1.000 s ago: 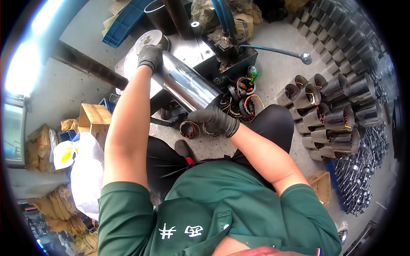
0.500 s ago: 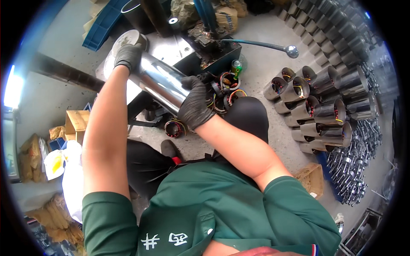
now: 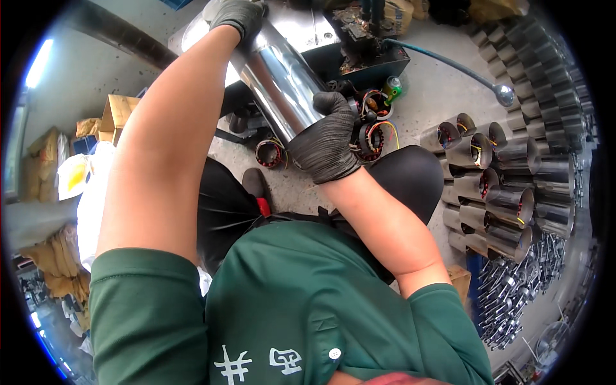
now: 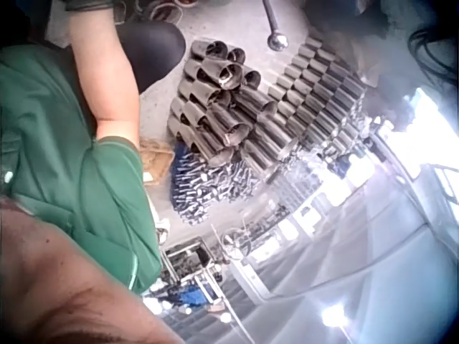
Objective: The person assembles motor parts by inserting a copper-wired stator into a cylindrical metal housing, using a hydraulic press to secure the components, and then organizes the finished units.
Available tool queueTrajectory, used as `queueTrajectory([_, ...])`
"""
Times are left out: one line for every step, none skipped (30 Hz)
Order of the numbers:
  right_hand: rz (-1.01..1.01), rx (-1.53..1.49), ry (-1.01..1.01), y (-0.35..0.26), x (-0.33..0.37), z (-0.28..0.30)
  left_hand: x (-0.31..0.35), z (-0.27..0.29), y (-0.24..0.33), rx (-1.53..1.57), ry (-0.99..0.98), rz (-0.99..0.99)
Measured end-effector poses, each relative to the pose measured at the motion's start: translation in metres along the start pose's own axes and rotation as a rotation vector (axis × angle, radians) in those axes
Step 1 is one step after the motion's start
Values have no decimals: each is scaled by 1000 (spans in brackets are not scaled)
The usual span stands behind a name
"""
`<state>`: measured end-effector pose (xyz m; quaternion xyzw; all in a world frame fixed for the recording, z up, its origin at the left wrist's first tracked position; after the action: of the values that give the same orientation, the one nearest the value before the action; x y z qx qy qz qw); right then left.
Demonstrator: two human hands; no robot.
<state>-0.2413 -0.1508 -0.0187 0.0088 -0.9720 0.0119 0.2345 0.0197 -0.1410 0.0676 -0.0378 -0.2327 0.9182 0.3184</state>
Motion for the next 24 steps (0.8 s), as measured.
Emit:
queueTrajectory([-5, -3, 8, 2, 2, 0, -2, -6, -4, 73, 112, 13])
queueTrajectory([-18, 26, -64, 11, 6, -10, 0, -22, -15, -117, 150, -72])
queueTrajectory([-8, 53, -127, 10, 7, -14, 3, -26, -9, -294, 194, -178])
queueTrajectory([24, 71, -142, 7, 5, -14, 6, -26, -39, 634, 345, 161])
queueTrajectory([20, 69, -146, 7, 6, -14, 9, -33, -45, 629, 346, 165])
queueTrajectory([-6, -14, -159, 8, 7, -17, 15, -37, -47, 389, 411, 93])
queueTrajectory([-32, -96, -171, 9, 7, -19, 19, -40, -48, 146, 469, 22])
queueTrajectory([-26, -150, -189, 3, 1, -13, 21, -45, -67, 785, 423, 227])
queueTrajectory([-22, -145, -197, 4, -2, -13, 28, -42, -71, 783, 429, 311])
queueTrajectory([2, -141, -115, 5, -5, -8, 33, -45, -73, 942, 458, 328])
queueTrajectory([14, -131, -39, 9, -8, -4, 40, -56, -80, 1098, 491, 355])
queueTrajectory([47, -85, -34, 10, -14, -1, 46, -62, -86, 1104, 550, 385])
queueTrajectory([55, -46, -61, 8, -18, -1, 54, -70, -94, 1132, 602, 429])
queueTrajectory([-52, -136, -264, 12, -20, -9, 61, -89, -100, 1214, 683, 369])
queueTrajectory([-152, -221, -469, 13, -19, -23, 68, -96, -103, 1333, 713, 372])
queueTrajectory([13, -10, -397, 10, -25, -17, 77, -106, -103, 1453, 739, 377])
queueTrajectory([21, 74, -414, 10, -25, -16, 86, -109, -105, 1437, 814, 408])
queueTrajectory([75, 142, -329, 9, -25, -12, 94, -118, -107, 1467, 896, 423])
queueTrajectory([128, 211, -242, 7, -24, -8, 100, -129, -110, 1496, 979, 440])
queueTrajectory([134, 253, -242, 9, -13, -21, 104, -133, -112, 1373, 998, 423])
queueTrajectory([192, 300, -183, 7, -14, -18, 110, -134, -113, 1252, 1009, 413])
queueTrajectory([169, 311, -207, 9, -19, -17, 106, -140, -117, 1218, 931, 462])
queueTrajectory([168, 325, -220, 5, -23, -14, 104, -128, -106, 1418, 883, 526])
queueTrajectory([147, 324, -176, 7, -18, -16, 109, -126, -104, 1632, 872, 580])
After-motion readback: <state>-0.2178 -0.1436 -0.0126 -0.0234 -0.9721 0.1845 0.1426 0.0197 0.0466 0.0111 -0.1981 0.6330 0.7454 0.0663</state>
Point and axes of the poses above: each hand's wrist, its own x-axis away from the middle knuckle, its own z-axis out of the back of the hand, y = z × x, the point moved 7 cm from there along -x, towards the middle knuckle, and after that the axes turned 3 degrees about x, right-handed, at the moved point
